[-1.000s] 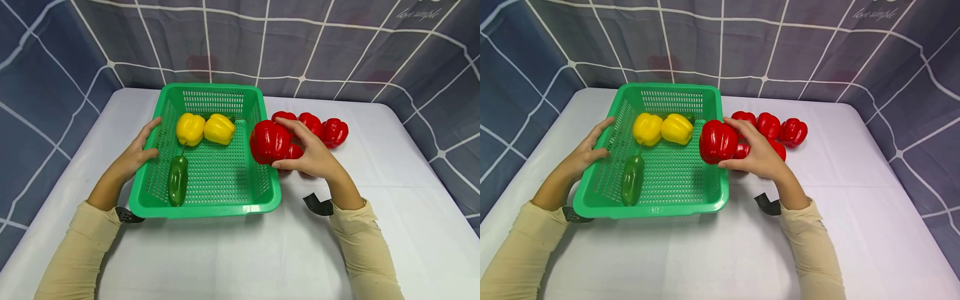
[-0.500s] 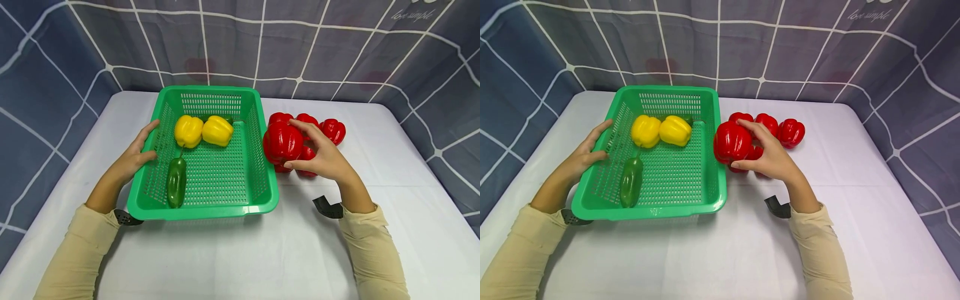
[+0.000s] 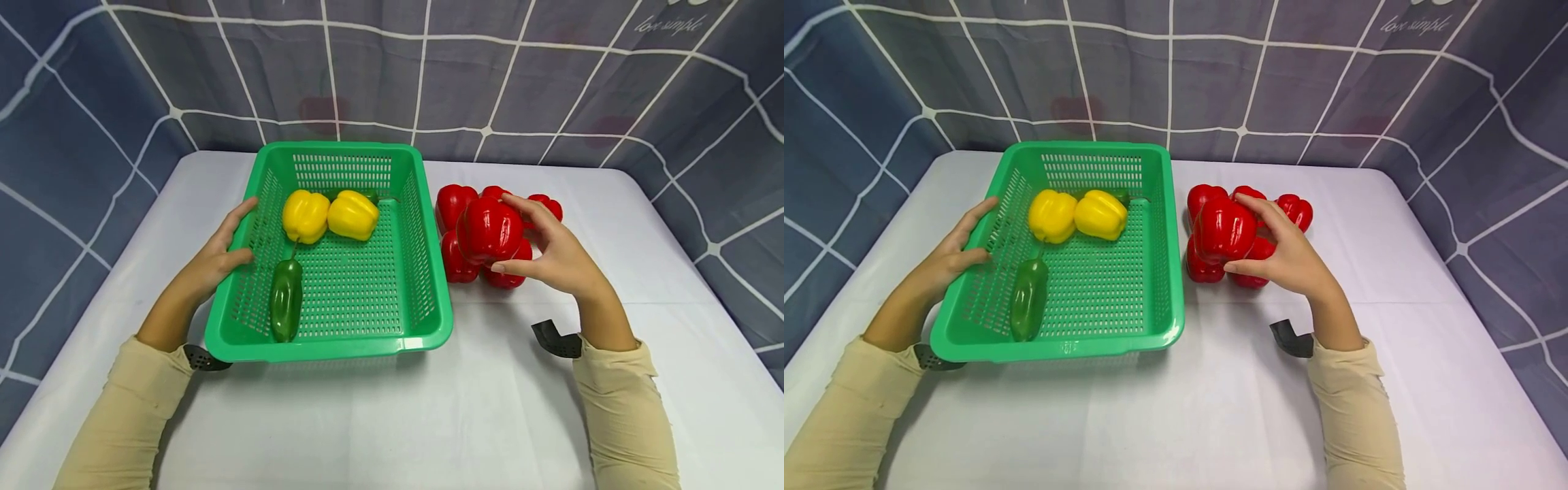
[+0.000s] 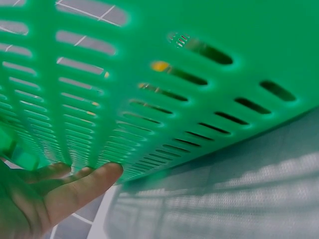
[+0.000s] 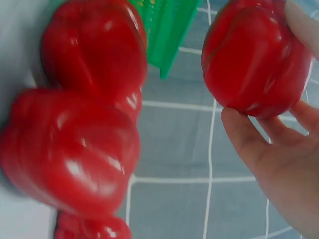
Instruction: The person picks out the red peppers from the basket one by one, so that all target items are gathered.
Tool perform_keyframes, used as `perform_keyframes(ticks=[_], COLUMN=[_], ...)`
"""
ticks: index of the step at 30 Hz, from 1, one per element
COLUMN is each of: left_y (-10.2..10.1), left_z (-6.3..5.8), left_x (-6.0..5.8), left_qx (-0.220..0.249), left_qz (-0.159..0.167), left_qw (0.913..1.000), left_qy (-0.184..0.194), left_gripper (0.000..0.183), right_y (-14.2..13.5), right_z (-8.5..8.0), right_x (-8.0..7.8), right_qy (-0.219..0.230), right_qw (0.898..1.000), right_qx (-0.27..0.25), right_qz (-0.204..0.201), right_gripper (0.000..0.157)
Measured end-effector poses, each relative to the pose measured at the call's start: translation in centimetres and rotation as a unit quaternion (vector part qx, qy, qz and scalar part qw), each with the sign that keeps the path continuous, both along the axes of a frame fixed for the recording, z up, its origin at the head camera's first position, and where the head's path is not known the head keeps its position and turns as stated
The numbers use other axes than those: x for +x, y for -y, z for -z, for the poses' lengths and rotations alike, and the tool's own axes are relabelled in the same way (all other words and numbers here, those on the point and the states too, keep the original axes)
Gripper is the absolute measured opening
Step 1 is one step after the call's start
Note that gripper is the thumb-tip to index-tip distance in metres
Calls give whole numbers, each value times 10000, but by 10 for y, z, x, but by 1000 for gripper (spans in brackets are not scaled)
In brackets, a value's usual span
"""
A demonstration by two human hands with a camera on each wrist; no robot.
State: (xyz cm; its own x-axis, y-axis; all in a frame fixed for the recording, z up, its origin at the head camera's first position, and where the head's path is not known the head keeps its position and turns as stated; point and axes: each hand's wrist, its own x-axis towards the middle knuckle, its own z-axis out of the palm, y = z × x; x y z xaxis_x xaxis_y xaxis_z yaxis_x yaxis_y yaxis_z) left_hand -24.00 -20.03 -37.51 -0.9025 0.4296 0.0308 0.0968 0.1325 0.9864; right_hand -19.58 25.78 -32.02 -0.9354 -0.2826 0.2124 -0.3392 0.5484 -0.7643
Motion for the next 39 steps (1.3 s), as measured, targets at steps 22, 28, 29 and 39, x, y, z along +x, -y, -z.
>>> perform_keyframes(ticks=[22,28,29,39], left_y=[0,2,2,2], left_z=[1,3,3,4], left_x=[0,-1,-1,-2], left_qx=[90,237,235,249], left_qz=[28,80,81,62], left_qw=[10000,9997,9997,9997], left_qy=[-18,-29,-32,-56], left_gripper=[83,82,82,83], right_y=[-78,-98,-101,-124], right_z=[5,12,14,31], right_x=[0,-2,-2,-6], right_qy=[603,917,958,1489], right_qw=[9947,9913,9910,9860], right_qx=[-41,38,46,-110], right_qz=[833,944,936,738], right_gripper=[86,85,84,82])
